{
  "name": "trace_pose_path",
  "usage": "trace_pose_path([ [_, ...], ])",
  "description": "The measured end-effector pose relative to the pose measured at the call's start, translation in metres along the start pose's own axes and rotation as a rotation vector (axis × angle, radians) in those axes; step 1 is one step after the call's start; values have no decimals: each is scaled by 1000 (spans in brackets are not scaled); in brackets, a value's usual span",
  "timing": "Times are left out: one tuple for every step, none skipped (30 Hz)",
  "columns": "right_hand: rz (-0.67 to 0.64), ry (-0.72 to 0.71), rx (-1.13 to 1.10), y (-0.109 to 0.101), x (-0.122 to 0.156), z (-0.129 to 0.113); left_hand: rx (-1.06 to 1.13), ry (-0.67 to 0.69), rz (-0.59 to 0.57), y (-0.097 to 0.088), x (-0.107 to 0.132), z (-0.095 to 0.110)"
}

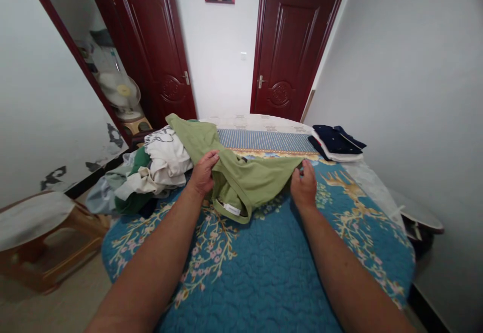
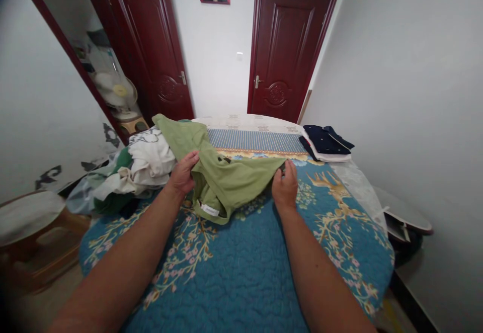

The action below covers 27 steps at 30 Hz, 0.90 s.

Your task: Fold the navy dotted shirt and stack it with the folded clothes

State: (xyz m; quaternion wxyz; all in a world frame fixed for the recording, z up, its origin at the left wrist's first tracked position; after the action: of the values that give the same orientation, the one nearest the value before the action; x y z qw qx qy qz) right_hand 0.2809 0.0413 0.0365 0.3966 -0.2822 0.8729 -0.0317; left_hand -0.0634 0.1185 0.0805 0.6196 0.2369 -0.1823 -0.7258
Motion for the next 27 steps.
trace_pose_path([
  [49,19,3,-8,-6,7,-21,11,53,-6,-3,0],
  [87,39,5,-14,-10,14,-52,18,105,-11,-5,0],
  [119,57,11,-19,-13,20,-90,22,149,-15,-7,-2],
  [143,74,20,-23,-15,25,-133,22,180,-18,-8,-4],
  [159,88,30,-26,-16,28,-178,17,195,-19,-8,-6],
  [166,101,39,-27,-16,31,-221,8,195,-20,-9,-9],
  [164,115,44,-27,-16,33,-264,0,185,-20,-9,-12],
  [156,131,44,-27,-15,34,-313,0,173,-19,-9,-14],
  [145,149,40,-26,-15,34,-378,17,162,-18,-9,-14],
  [136,168,36,-25,-15,35,-465,54,156,-16,-9,-13],
  [131,187,33,-25,-15,34,-577,116,155,-13,-7,-10],
  [129,204,32,-24,-15,33,-707,201,154,-8,-5,-5],
  [127,214,31,-24,-15,31,-844,303,145,0,-1,-1],
  [125,216,28,-24,-15,28,-974,411,117,11,4,2],
  [121,209,20,-24,-15,23,-1086,518,67,24,12,4],
  [111,195,3,-23,-15,17,-1178,614,1,38,21,2],
  [99,177,-27,-22,-13,10,-1252,695,-75,53,31,-1],
  [83,160,-69,-20,-11,2,-1316,760,-147,66,42,-7],
  [62,145,-122,-18,-8,-7,-1375,803,-207,77,52,-14],
  [30,130,-184,-15,-4,-16,-1426,825,-260,86,60,-23],
  [-16,111,-256,-12,1,-26,-1468,826,-306,93,67,-32],
  [-77,84,-333,-9,7,-37,-1501,808,-333,97,71,-40],
  [-148,48,-410,-6,14,-49,-1523,780,-340,99,73,-47],
  [-226,3,-481,-4,21,-62,-1536,751,-328,98,74,-52],
  [-301,-50,-540,-4,30,-77,-1539,726,-303,97,73,-55],
  [-370,-110,-581,-5,38,-91,-1532,710,-279,95,72,-56],
  [-434,-171,-604,-8,45,-105,-1516,700,-268,93,70,-56],
])
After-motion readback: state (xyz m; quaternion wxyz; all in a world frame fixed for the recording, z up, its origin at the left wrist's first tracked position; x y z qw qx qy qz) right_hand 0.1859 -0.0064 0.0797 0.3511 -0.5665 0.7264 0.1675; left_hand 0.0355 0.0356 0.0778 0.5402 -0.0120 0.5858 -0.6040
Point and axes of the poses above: each hand's wrist, its own x-axis away from the middle knuckle, its own y-axis out of the palm, z = x × y, the point moved 6 cm from there along -x, towards the middle knuckle, and after that the axes turned 4 degrees about z, right-handed, at the moved point
